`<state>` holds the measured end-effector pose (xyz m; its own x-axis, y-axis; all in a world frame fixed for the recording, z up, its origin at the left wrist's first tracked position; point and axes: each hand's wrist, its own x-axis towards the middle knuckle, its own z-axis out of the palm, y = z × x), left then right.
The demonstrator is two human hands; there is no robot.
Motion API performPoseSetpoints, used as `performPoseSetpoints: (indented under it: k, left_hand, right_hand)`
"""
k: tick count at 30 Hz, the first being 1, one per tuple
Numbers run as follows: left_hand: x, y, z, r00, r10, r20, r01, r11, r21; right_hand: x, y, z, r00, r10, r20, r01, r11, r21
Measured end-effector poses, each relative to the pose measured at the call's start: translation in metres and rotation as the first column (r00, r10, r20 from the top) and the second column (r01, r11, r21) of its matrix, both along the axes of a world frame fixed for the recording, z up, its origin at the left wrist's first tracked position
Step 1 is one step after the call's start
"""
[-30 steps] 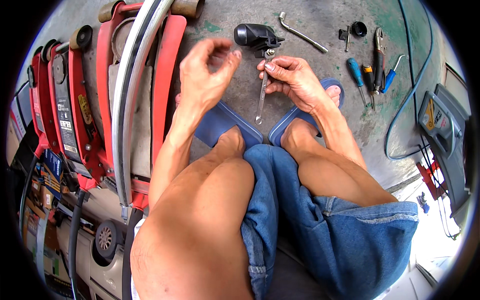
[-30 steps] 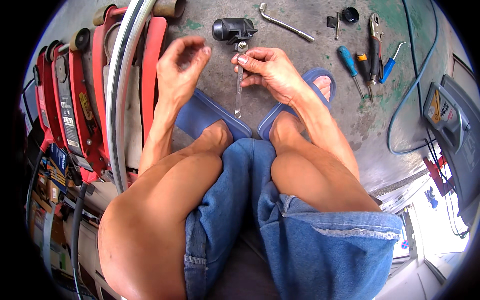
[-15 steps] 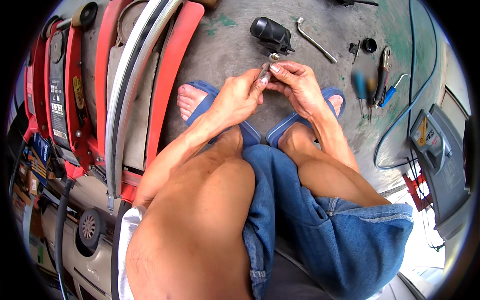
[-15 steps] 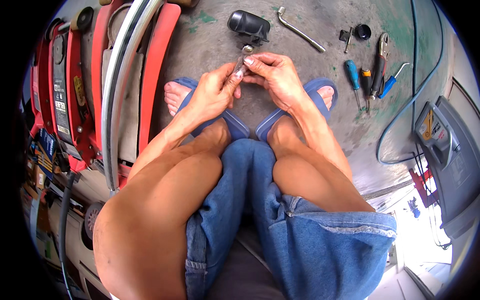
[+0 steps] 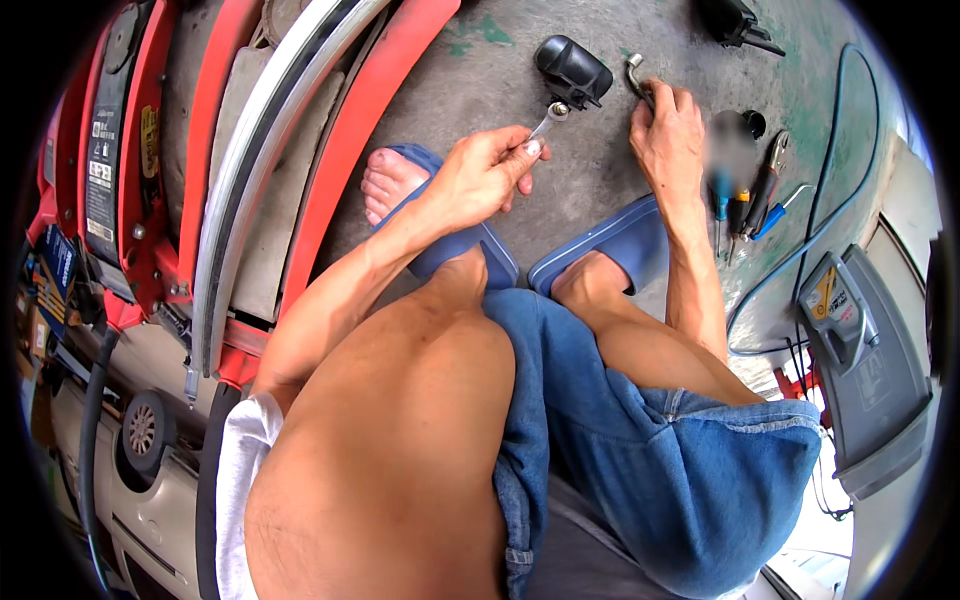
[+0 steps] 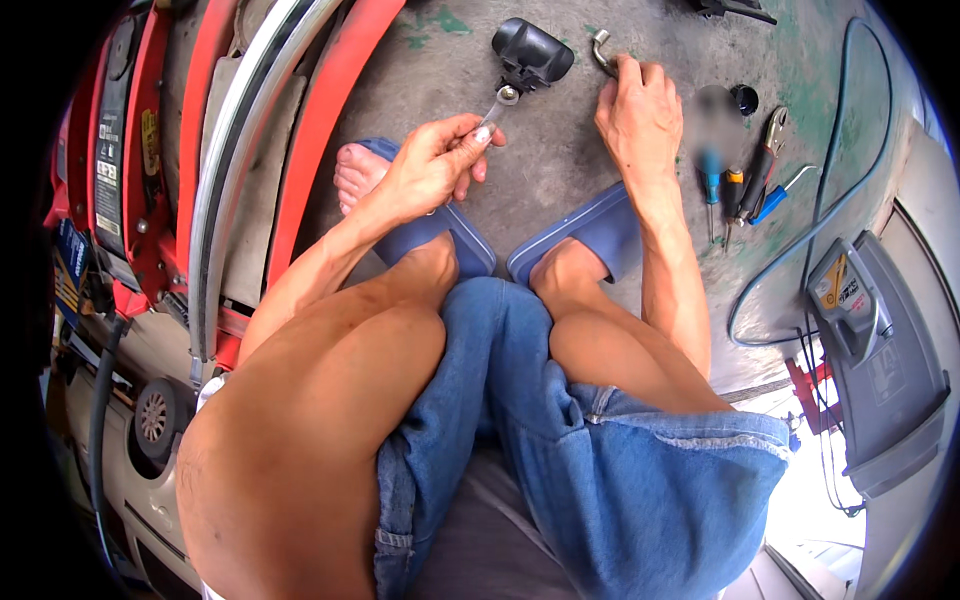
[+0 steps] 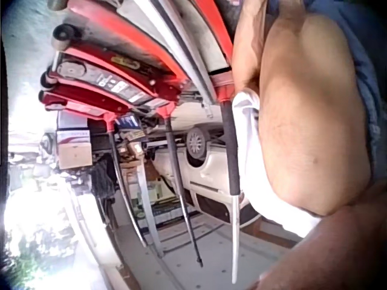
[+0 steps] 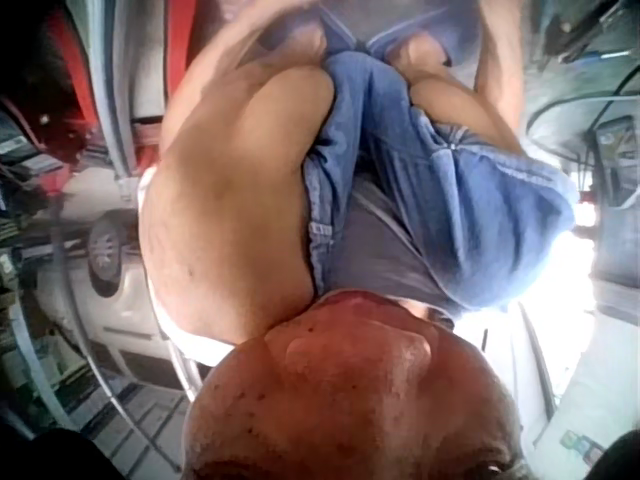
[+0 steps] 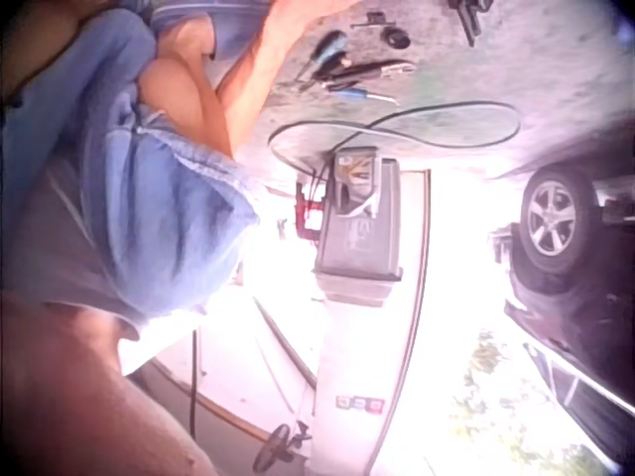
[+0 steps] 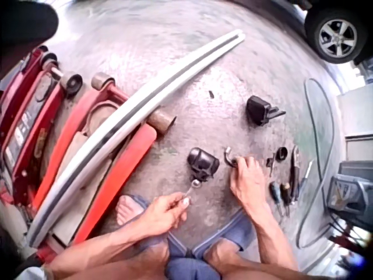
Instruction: The person disassembles and reassembles a small black mechanical part by loosening and tightening a nut with a wrench and removing a small internal component by hand.
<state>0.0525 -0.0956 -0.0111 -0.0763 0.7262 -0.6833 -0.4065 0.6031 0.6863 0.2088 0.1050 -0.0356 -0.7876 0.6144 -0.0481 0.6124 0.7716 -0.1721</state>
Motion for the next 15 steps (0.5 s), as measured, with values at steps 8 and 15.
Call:
performPoseSetpoints:
  k: [8,15]
  left_hand:
    - [-0.005,0.003,0.006,0.998,-0.015,0.062,0.016,1.0,-0.014]
    - [-0.004,-0.001,-0.001,0.991,0.044,0.128,-0.049,0.998,0.04]
  right_hand:
    - [-0.003,-0.004,0.014,0.976,-0.162,-0.148,0.099,0.929,-0.357]
    - [-0.014,-0.036,0.078,0.937,-0.152,-0.315,-0.03,0.862,-0.505]
